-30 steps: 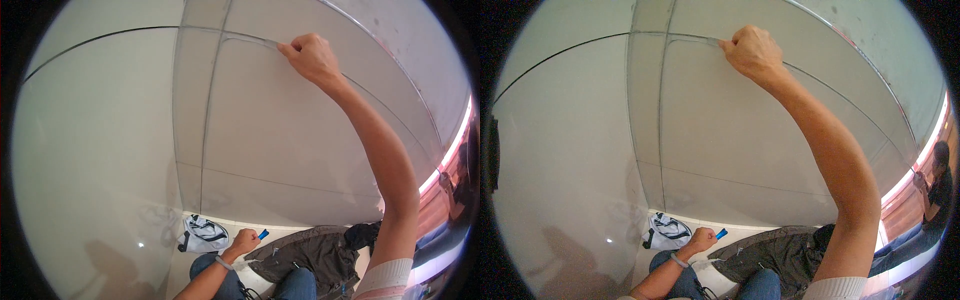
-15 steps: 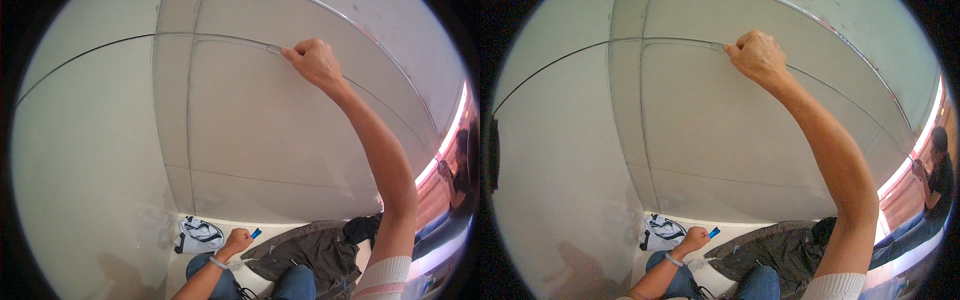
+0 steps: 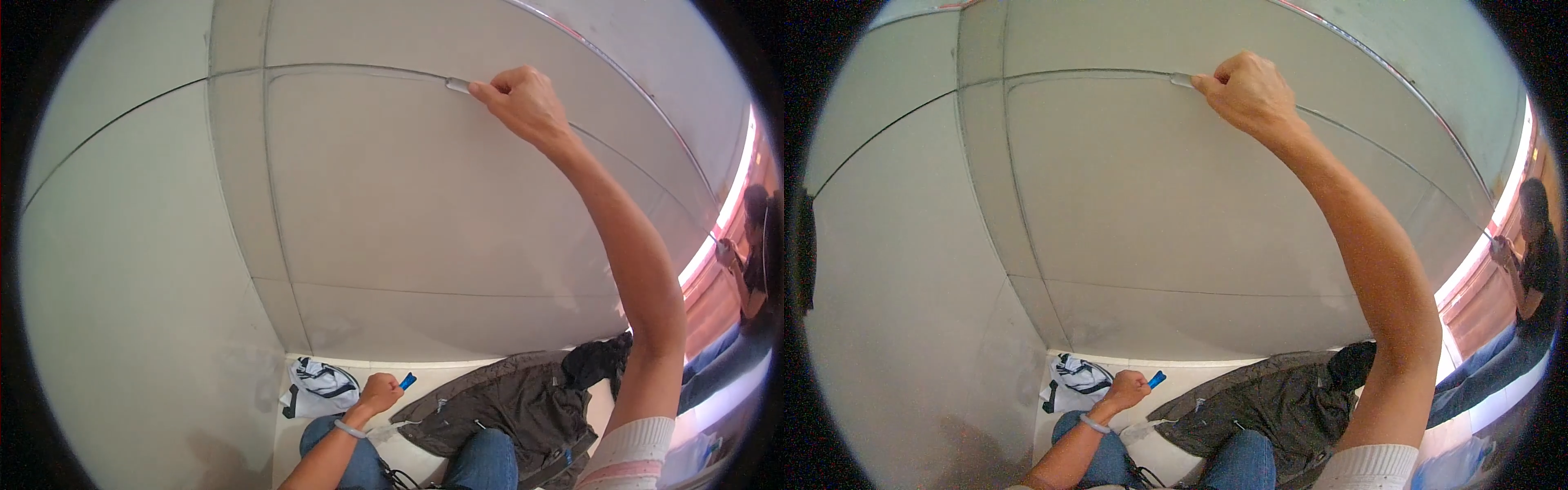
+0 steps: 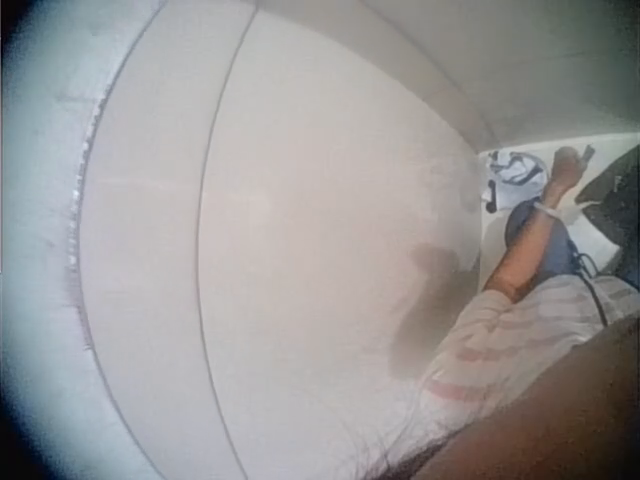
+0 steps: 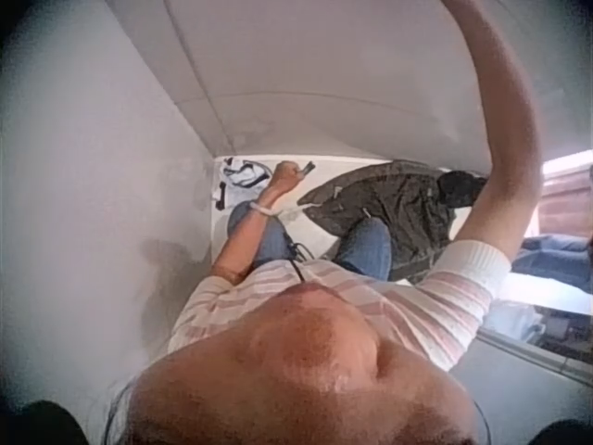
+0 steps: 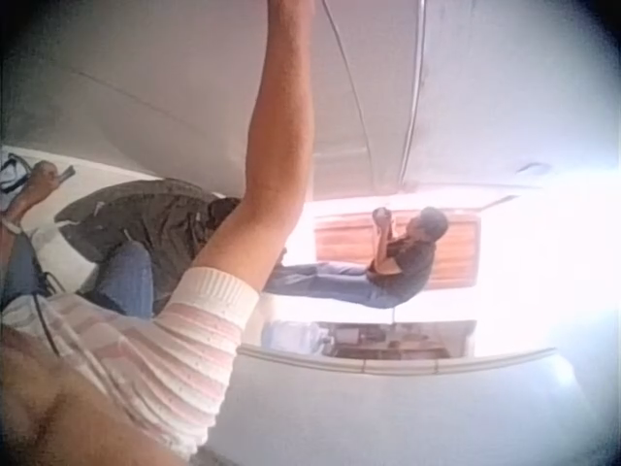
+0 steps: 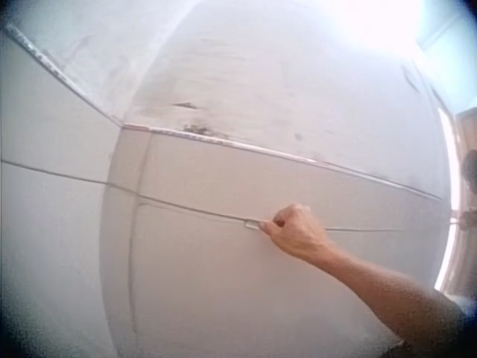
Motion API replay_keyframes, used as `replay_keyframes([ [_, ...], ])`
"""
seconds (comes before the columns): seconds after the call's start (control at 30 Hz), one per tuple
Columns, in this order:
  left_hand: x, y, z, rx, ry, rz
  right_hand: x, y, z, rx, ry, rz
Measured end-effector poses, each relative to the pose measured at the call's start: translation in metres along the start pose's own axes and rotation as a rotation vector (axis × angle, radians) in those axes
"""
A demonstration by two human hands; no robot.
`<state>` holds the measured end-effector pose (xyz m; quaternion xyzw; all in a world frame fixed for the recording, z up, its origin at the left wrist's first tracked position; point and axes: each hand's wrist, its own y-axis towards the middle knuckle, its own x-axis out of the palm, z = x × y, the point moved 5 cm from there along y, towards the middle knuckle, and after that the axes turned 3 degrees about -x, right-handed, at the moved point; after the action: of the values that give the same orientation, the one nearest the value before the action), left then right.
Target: Applying a sealant or finishing strip to the gaps between wall tiles using a plastic tool.
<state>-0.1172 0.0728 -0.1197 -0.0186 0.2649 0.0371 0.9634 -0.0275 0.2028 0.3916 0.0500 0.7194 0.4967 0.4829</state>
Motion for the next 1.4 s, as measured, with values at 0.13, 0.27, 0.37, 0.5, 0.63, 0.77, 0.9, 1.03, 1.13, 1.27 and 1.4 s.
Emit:
replay_keyframes([
  [0.13,0.008,0.004,-0.011,-0.026,0.089,-0.033,-0.008,-0.005,0.018,0.013,0.001,-0.016],
  [0.27,0.013,0.007,-0.012,-0.084,0.117,-0.075,-0.018,-0.011,0.040,-0.002,0.004,0.000],
  [0.37,0.014,0.008,-0.028,-0.049,0.165,-0.045,-0.021,-0.012,0.049,0.049,-0.006,-0.034],
  [0.5,0.016,0.009,-0.033,-0.115,0.116,-0.109,-0.030,-0.016,0.068,0.051,-0.010,-0.019],
  [0.63,0.016,0.011,-0.047,-0.100,0.155,-0.122,-0.036,-0.020,0.085,0.066,0.004,-0.042],
  [0.77,0.018,0.010,-0.054,-0.159,0.162,-0.139,-0.044,-0.023,0.105,0.074,0.044,-0.034],
  [0.9,0.025,0.011,-0.079,-0.196,0.196,-0.183,-0.052,-0.026,0.121,0.087,0.023,-0.069],
  [1.03,0.035,0.013,-0.094,-0.281,0.153,-0.249,-0.058,-0.030,0.144,0.083,-0.007,-0.072],
  [1.13,0.041,0.011,-0.113,-0.326,0.083,-0.274,-0.064,-0.033,0.157,0.071,0.009,-0.060],
  [1.27,0.046,0.004,-0.087,-0.279,0.051,-0.345,-0.075,-0.044,0.183,0.142,-0.004,-0.074],
  [1.4,0.048,-0.021,-0.078,-0.360,-0.140,-0.371,-0.086,-0.049,0.200,0.186,0.006,-0.100],
])
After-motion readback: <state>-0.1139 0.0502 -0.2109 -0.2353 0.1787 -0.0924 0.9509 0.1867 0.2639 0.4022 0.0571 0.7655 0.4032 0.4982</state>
